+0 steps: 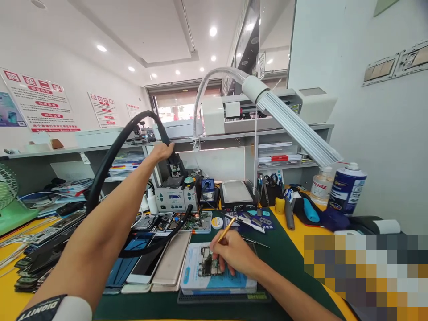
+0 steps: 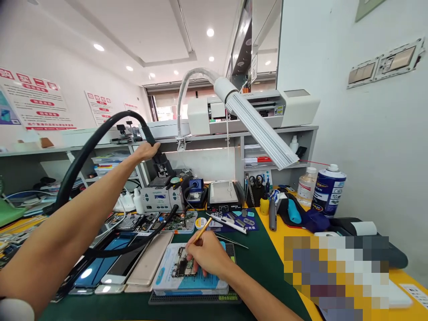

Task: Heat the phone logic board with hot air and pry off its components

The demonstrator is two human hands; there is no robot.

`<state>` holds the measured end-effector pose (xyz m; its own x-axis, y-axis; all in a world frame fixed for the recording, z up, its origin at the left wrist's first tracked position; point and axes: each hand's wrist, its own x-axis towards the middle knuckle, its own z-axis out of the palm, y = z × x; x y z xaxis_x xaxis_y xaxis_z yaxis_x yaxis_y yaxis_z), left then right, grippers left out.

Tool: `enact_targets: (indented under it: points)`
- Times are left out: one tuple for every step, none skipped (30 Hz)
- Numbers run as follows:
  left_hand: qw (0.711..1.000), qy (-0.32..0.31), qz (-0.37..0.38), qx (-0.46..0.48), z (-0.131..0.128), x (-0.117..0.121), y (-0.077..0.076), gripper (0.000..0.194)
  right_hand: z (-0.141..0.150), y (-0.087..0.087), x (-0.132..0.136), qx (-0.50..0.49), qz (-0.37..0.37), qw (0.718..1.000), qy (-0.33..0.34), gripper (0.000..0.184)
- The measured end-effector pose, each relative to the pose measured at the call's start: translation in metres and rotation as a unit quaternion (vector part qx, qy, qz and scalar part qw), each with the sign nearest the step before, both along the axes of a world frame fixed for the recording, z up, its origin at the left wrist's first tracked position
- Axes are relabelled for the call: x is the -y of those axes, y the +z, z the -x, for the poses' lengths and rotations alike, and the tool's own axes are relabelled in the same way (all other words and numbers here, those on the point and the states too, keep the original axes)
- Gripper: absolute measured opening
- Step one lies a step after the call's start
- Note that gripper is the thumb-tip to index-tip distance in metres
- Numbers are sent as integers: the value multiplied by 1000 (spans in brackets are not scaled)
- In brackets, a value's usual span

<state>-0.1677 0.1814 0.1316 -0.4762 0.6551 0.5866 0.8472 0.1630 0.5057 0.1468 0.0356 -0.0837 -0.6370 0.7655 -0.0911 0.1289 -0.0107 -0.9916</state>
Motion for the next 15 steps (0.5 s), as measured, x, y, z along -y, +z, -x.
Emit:
enact_targets:
  points:
    - [1000, 17, 14, 9, -1, 1, 0, 41, 0, 1, 0, 2, 1, 1000, 0, 13]
    - [999, 34, 25, 18, -3, 2, -1, 41, 0, 1, 0, 4, 2, 1000, 0, 12]
    - [998, 48, 31, 25, -5, 4, -1, 42, 0, 2, 0, 6, 3, 1000, 0, 12]
    - [997, 61, 31, 29, -9, 7, -1, 42, 0, 3, 1, 8, 3, 1000, -1, 12]
    - [997, 69, 26, 32, -15, 10, -2, 42, 0, 3, 1, 10, 2, 1000, -2, 12]
    - [997, 75, 16, 32, -21, 15, -3, 42, 0, 4, 2, 12, 1, 1000, -3, 12]
    - [996, 79, -1, 29, -29, 21, -5, 41, 0, 4, 2, 14, -1, 1000, -4, 12]
    - [997, 77, -24, 20, -39, 29, -9, 40, 0, 4, 3, 15, -2, 1000, -4, 13]
    - [996, 73, -54, 6, -49, 39, -16, 40, -1, 4, 3, 18, -4, 1000, -5, 13]
    - [994, 62, -86, -13, -60, 51, -26, 39, -1, 5, 3, 19, -7, 1000, -6, 14]
    - [992, 39, -113, -37, -71, 65, -40, 38, -1, 5, 3, 21, -8, 1000, -5, 15]
    - [989, 5, -134, -65, -82, 83, -57, 36, -1, 4, 3, 22, -11, 1000, -2, 17]
    - [984, -38, -146, -92, -93, 103, -76, 31, -2, 4, 2, 23, -11, 1000, 8, 18]
    - [977, -90, -152, -120, -103, 126, -97, 25, -2, 4, 2, 23, -13, 1000, 8, 18]
    - [967, -143, -153, -145, -111, 151, -119, 20, -2, 3, 1, 29, -14, 999, 9, 19]
